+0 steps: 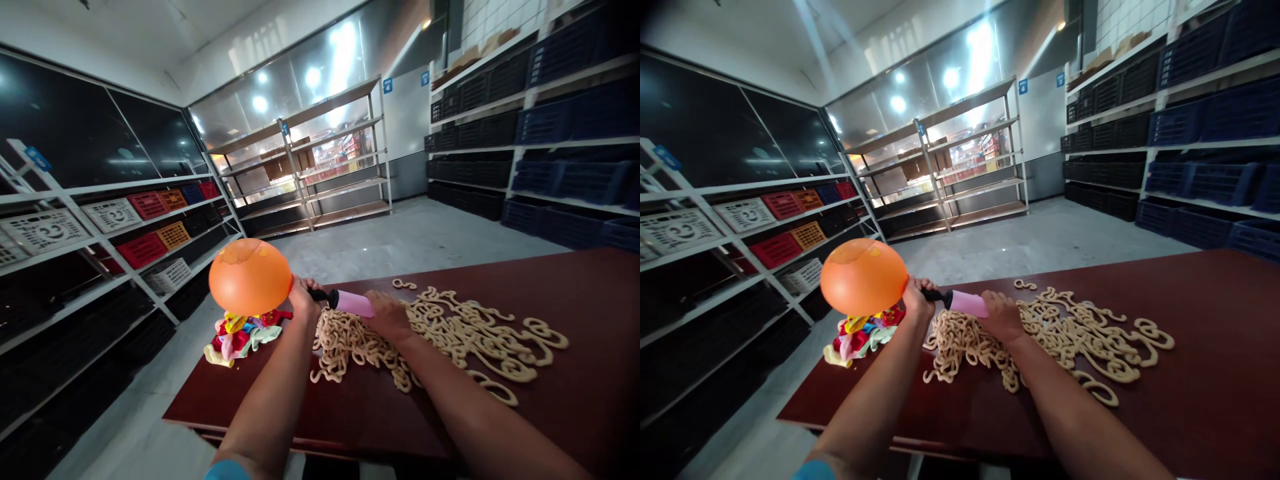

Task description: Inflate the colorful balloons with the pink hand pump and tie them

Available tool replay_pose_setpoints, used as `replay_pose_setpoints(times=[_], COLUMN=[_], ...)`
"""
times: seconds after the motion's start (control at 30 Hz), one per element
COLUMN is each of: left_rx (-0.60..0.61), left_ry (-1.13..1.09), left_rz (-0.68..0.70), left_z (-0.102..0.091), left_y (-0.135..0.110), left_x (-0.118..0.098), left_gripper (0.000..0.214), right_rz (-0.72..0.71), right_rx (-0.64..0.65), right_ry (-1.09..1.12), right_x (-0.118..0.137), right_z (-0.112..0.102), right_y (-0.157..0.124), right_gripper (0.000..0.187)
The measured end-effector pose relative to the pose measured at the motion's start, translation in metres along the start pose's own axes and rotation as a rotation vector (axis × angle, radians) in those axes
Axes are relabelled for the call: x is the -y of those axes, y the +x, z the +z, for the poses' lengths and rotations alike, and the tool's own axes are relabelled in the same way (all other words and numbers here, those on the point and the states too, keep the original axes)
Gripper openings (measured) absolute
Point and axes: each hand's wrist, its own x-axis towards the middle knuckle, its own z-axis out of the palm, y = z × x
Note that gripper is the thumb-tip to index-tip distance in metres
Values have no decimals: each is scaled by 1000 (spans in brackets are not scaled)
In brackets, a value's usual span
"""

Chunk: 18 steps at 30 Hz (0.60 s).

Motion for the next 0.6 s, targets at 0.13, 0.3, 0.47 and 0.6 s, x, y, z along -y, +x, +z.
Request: replay_pose_setpoints(times=[0.13,0.3,0.47,0.6], left_rx=[-16,-39,-64,-120], left_ry=[-11,8,9,-17], left_rz=[-24,49,124,106], left_z=[-2,-1,-4,-10], left_y=[-1,14,33,34], left_x=[-6,-65,-113,-98], left_gripper=[41,41,37,35], right_rz=[-36,-21,9,8], right_rx=[-16,-39,-47,-44], right_ry=[9,8,5,-16], right_x=[-1,-4,-7,-9], right_z=[0,1,3,7], right_y=[-1,1,3,2], right_gripper=[21,23,20,20])
